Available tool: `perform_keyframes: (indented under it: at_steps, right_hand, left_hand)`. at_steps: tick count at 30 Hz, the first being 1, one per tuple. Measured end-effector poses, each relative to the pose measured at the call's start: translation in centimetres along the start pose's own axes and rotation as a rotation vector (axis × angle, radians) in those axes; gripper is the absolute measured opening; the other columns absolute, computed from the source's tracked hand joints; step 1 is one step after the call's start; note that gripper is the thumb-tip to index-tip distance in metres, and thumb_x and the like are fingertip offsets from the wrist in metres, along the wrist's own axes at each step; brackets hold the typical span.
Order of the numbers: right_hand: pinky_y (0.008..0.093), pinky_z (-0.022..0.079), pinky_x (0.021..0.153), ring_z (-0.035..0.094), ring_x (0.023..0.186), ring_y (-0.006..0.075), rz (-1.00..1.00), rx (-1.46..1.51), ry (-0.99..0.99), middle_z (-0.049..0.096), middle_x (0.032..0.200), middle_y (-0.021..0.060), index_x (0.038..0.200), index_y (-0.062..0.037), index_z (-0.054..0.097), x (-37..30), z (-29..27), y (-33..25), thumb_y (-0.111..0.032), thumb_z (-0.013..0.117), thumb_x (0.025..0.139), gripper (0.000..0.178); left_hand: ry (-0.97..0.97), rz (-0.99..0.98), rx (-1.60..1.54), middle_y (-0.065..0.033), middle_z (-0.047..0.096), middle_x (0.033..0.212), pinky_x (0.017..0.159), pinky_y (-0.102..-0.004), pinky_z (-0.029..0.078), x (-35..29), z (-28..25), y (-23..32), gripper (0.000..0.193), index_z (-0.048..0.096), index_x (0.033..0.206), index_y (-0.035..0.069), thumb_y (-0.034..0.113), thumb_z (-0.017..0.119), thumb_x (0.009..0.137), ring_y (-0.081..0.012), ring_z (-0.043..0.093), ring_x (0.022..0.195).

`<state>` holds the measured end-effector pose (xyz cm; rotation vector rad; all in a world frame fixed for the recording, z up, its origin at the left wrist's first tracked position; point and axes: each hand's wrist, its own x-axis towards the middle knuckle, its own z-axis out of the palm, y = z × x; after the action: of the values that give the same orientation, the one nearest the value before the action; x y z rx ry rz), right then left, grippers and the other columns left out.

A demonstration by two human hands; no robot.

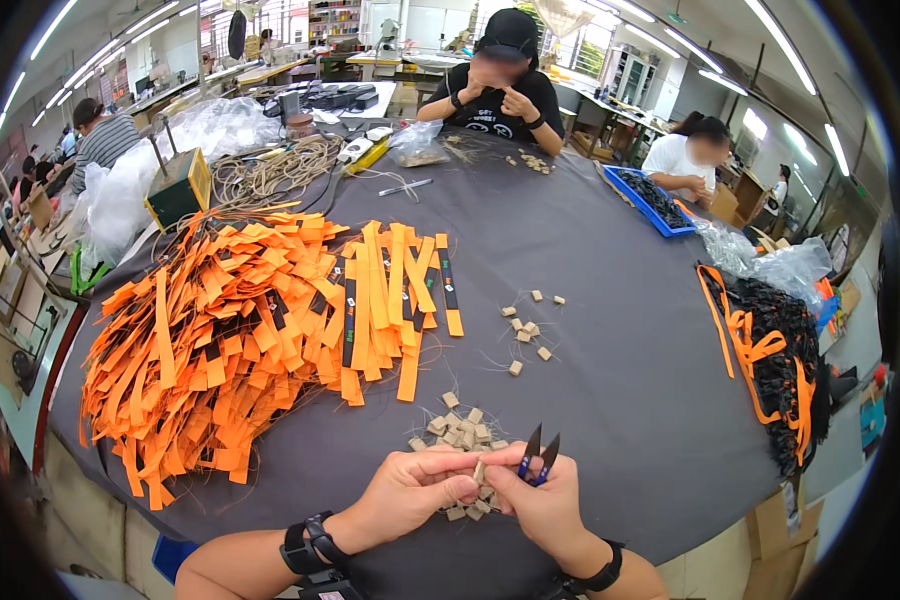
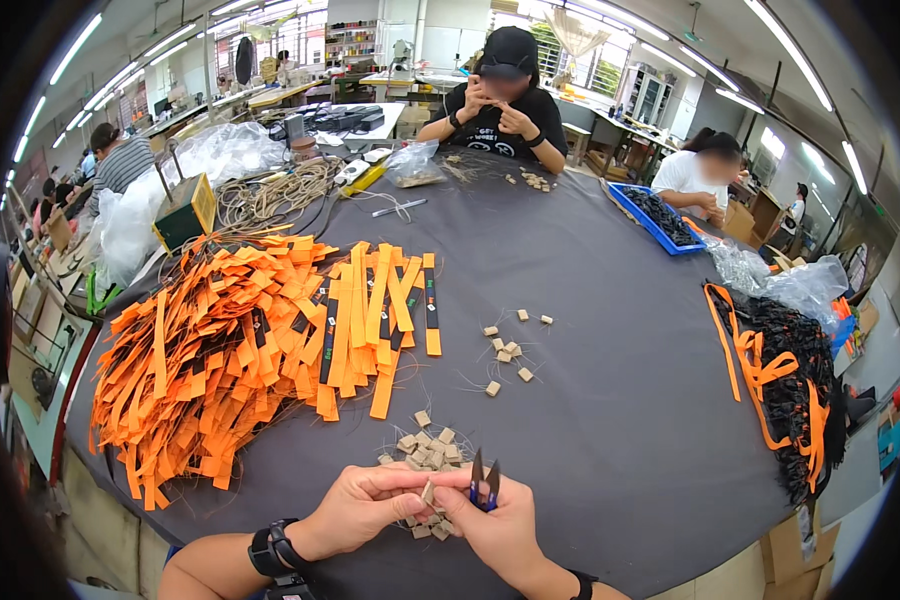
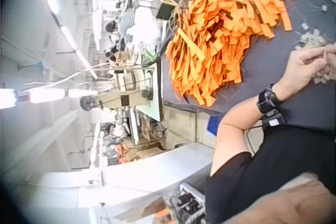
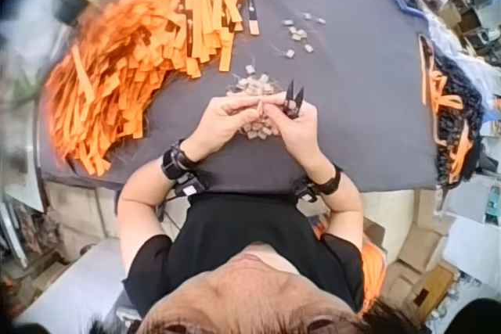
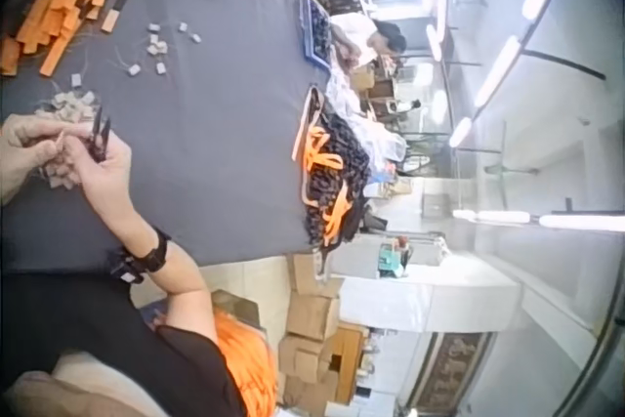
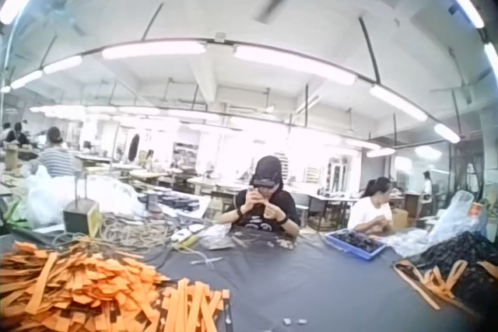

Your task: The person uses a small tool to manipulate and assemble small beige blocks with thin wires. They repeatedly pick up blocks, thread or adjust wires, and place the items on a table. The workspace contains piles of orange straps and other materials, with other workers visible in the background.

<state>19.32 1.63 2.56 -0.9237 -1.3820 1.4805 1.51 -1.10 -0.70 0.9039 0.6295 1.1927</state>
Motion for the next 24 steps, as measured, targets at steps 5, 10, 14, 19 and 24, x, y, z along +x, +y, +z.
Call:
perform_keyframes:
  at_steps: [5,10,14,19,24]
  right_hand:
    - [0.0185,0.040,0.056,0.050,0.062,0.0050,-0.315,-0.428,-0.024,0.062,0.078,0.0016,0.107,0.0011,0.065,0.1,-0.3,0.1,0.001,0.067,0.083,0.024]
    - [0.0209,0.043,0.058,0.051,0.065,0.0047,-0.141,-0.196,0.108,0.058,0.078,-0.0013,0.111,-0.0004,0.063,-0.3,0.9,-1.5,0.000,0.068,0.082,0.030]
    - [0.0244,0.044,0.053,0.054,0.060,0.0103,-0.358,-0.629,0.129,0.056,0.077,0.0008,0.107,-0.0050,0.067,0.5,-1.5,-2.0,-0.006,0.071,0.078,0.029]
    - [0.0277,0.043,0.048,0.053,0.054,0.0147,-0.508,-0.945,0.138,0.055,0.076,0.0022,0.106,-0.0095,0.069,0.1,-1.9,-1.4,-0.016,0.076,0.074,0.034]
    - [0.0273,0.042,0.047,0.052,0.054,0.0156,-0.563,-1.002,0.103,0.054,0.075,0.0034,0.106,-0.0091,0.069,0.0,-1.3,-2.0,-0.017,0.078,0.071,0.037]
  left_hand:
    - [0.037,0.050,0.152,-0.0069,0.061,0.101,0.078,-0.0237,0.053,-0.3,0.6,0.3,0.028,0.060,0.120,-0.004,0.001,0.059,0.092,-0.0120,0.063,0.089]
    - [0.029,0.002,0.184,-0.0117,0.065,0.104,0.083,-0.0308,0.054,0.0,-0.2,1.2,0.030,0.057,0.122,-0.003,0.010,0.056,0.096,-0.0164,0.064,0.093]
    - [-0.030,-0.073,0.048,-0.0116,0.064,0.107,0.088,-0.0333,0.052,0.7,-1.5,1.0,0.036,0.053,0.127,-0.003,0.017,0.053,0.098,-0.0182,0.063,0.098]
    - [-0.052,-0.086,0.021,-0.0116,0.063,0.109,0.092,-0.0344,0.050,0.9,-1.8,0.8,0.035,0.053,0.126,-0.003,0.017,0.053,0.098,-0.0191,0.063,0.100]
    - [-0.048,-0.088,-0.006,-0.0126,0.063,0.112,0.092,-0.0348,0.050,0.8,-2.0,0.7,0.034,0.053,0.125,-0.004,0.016,0.054,0.097,-0.0199,0.063,0.101]
